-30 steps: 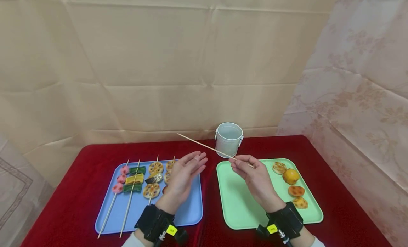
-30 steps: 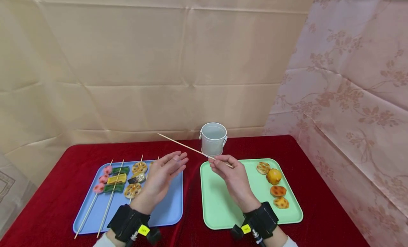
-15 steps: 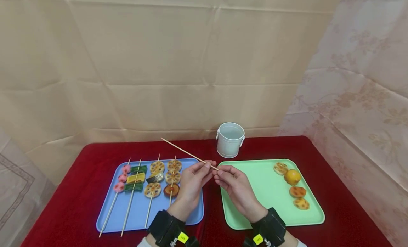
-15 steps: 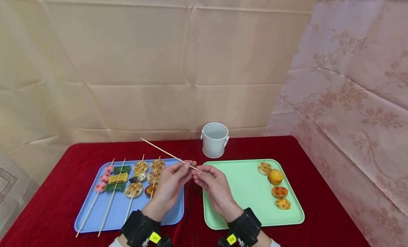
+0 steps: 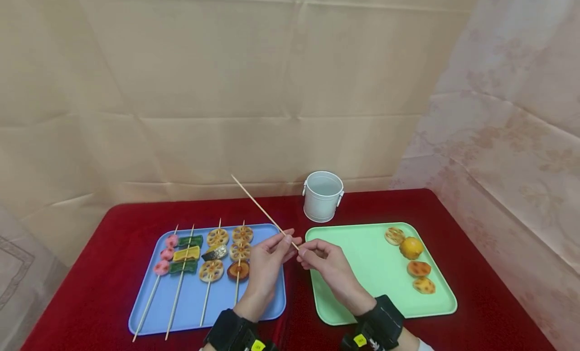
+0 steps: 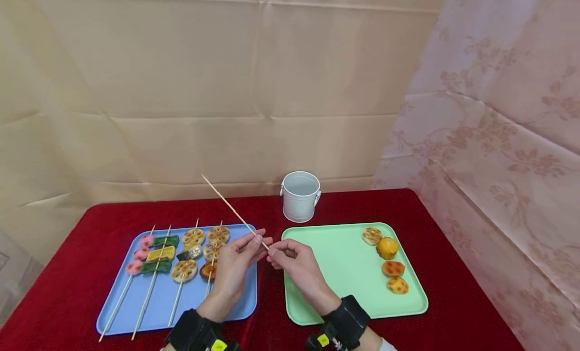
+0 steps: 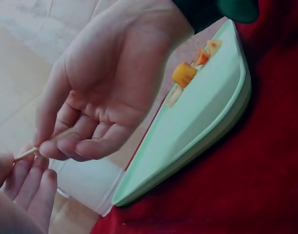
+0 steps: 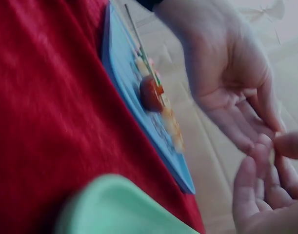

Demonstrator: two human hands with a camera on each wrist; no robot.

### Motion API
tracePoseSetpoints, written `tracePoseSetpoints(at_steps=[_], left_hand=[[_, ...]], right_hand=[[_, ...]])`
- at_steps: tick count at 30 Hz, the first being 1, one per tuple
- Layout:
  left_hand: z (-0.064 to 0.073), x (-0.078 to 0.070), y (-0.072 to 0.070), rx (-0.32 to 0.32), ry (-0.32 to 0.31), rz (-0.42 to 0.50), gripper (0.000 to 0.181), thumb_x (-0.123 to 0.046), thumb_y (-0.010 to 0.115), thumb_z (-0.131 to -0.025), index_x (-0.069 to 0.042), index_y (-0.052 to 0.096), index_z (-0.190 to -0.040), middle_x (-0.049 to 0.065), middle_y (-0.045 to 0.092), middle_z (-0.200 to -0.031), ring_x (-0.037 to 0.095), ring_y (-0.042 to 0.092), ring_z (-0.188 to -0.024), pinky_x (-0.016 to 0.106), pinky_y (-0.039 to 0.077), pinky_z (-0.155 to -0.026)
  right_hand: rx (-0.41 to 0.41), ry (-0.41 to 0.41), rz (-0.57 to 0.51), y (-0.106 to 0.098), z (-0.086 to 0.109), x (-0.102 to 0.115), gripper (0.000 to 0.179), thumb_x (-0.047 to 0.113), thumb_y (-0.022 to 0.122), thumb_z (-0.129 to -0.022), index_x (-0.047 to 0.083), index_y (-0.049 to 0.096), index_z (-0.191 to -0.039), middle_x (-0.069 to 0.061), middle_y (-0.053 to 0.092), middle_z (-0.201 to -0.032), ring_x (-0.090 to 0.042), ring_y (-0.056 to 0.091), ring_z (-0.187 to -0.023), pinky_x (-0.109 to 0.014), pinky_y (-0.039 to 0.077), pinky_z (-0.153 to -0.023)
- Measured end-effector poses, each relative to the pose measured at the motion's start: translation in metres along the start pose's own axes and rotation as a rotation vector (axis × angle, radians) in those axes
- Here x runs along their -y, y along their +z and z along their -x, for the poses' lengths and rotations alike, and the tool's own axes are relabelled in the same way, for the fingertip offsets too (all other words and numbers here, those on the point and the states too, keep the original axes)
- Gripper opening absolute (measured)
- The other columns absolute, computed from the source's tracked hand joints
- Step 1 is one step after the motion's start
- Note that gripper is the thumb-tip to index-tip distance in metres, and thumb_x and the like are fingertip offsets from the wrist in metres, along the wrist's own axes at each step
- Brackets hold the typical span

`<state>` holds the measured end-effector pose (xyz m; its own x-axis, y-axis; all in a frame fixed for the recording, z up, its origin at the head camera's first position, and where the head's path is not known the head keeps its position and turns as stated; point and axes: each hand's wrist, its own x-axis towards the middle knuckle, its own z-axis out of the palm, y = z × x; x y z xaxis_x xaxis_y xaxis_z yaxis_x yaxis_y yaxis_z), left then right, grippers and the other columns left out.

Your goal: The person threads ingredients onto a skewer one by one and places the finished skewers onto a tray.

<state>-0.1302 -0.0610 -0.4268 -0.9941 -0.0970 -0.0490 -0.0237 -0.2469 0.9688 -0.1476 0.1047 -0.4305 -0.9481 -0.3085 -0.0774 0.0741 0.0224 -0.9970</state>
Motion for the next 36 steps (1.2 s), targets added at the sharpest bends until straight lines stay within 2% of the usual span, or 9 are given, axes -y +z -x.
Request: tracePoseSetpoints(at_steps=[3,5,11,14,19,23,27,34,36], left_hand=[[0.001,-0.002,-0.001,0.008,0.023,-0.012,0.04,-0.019,0.062,-0.105,0.006,0.062,-0.136,0.016,0.075,-0.102,0.019,0.074,-0.098,0.032,0.058,-0.087],[0.001,-0.005,-0.003,0.022,0.038,-0.057,0.038,-0.017,0.061,-0.105,0.007,0.063,-0.135,0.015,0.073,-0.095,0.018,0.075,-0.09,0.031,0.06,-0.082],[-0.003,-0.012,-0.012,0.162,0.054,-0.267,0.034,-0.007,0.065,-0.101,0.008,0.065,-0.132,0.023,0.069,-0.089,0.021,0.073,-0.071,0.032,0.061,-0.068],[-0.006,-0.014,-0.017,0.199,0.055,-0.351,0.035,-0.005,0.067,-0.099,0.007,0.065,-0.132,0.022,0.071,-0.089,0.02,0.073,-0.067,0.031,0.061,-0.064],[-0.008,-0.018,-0.026,0.217,0.103,-0.442,0.031,-0.002,0.066,-0.099,0.008,0.067,-0.128,0.015,0.074,-0.085,0.023,0.074,-0.068,0.031,0.06,-0.061],[-0.009,-0.023,-0.03,0.192,0.121,-0.481,0.026,-0.002,0.065,-0.099,0.007,0.07,-0.123,0.013,0.074,-0.083,0.025,0.073,-0.067,0.03,0.06,-0.062],[-0.009,-0.026,-0.031,0.176,0.105,-0.49,0.022,-0.001,0.063,-0.1,0.007,0.071,-0.119,0.013,0.072,-0.08,0.023,0.071,-0.065,0.028,0.059,-0.061],[-0.009,-0.029,-0.034,0.172,0.098,-0.515,0.023,-0.004,0.066,-0.1,0.004,0.072,-0.12,0.011,0.072,-0.081,0.027,0.071,-0.065,0.028,0.059,-0.061],[-0.009,-0.029,-0.034,0.176,0.092,-0.529,0.023,-0.005,0.066,-0.1,0.004,0.073,-0.12,0.01,0.072,-0.08,0.027,0.071,-0.066,0.028,0.059,-0.061]], right_hand=[[0.033,-0.039,0.108,-0.005,-0.001,0.003,0.025,0.017,0.07,-0.099,-0.004,0.07,-0.112,-0.008,0.073,-0.096,-0.021,0.07,-0.093,-0.029,0.056,-0.084],[0.024,-0.083,0.201,-0.014,-0.003,0.007,0.023,0.019,0.069,-0.1,-0.002,0.071,-0.11,-0.008,0.074,-0.098,-0.02,0.07,-0.093,-0.029,0.056,-0.085],[-0.146,-0.153,0.465,-0.055,-0.011,0.023,0.015,0.018,0.068,-0.1,0.005,0.074,-0.105,-0.005,0.075,-0.097,-0.019,0.069,-0.089,-0.03,0.055,-0.081],[-0.229,-0.171,0.59,-0.079,-0.014,0.027,0.016,0.021,0.068,-0.101,0.008,0.074,-0.105,-0.005,0.075,-0.096,-0.021,0.067,-0.087,-0.033,0.055,-0.078],[-0.354,-0.225,0.819,-0.116,-0.016,0.029,0.019,0.025,0.068,-0.1,0.007,0.074,-0.106,-0.007,0.075,-0.095,-0.024,0.066,-0.085,-0.037,0.054,-0.076],[-0.404,-0.241,0.936,-0.142,-0.017,0.029,0.021,0.02,0.064,-0.102,0.003,0.073,-0.11,-0.013,0.075,-0.097,-0.028,0.066,-0.085,-0.04,0.05,-0.072],[-0.411,-0.173,0.998,-0.164,-0.015,0.026,0.027,0.019,0.062,-0.102,-0.002,0.071,-0.116,-0.02,0.073,-0.103,-0.03,0.065,-0.085,-0.041,0.052,-0.07],[-0.318,0.114,1.046,-0.191,-0.013,0.018,0.043,0.028,0.059,-0.103,-0.005,0.063,-0.132,-0.025,0.069,-0.114,-0.029,0.057,-0.08,-0.039,0.046,-0.062],[-0.287,0.154,1.071,-0.194,-0.013,0.017,0.048,0.03,0.059,-0.103,-0.006,0.06,-0.134,-0.027,0.067,-0.117,-0.031,0.058,-0.084,-0.041,0.047,-0.064]])
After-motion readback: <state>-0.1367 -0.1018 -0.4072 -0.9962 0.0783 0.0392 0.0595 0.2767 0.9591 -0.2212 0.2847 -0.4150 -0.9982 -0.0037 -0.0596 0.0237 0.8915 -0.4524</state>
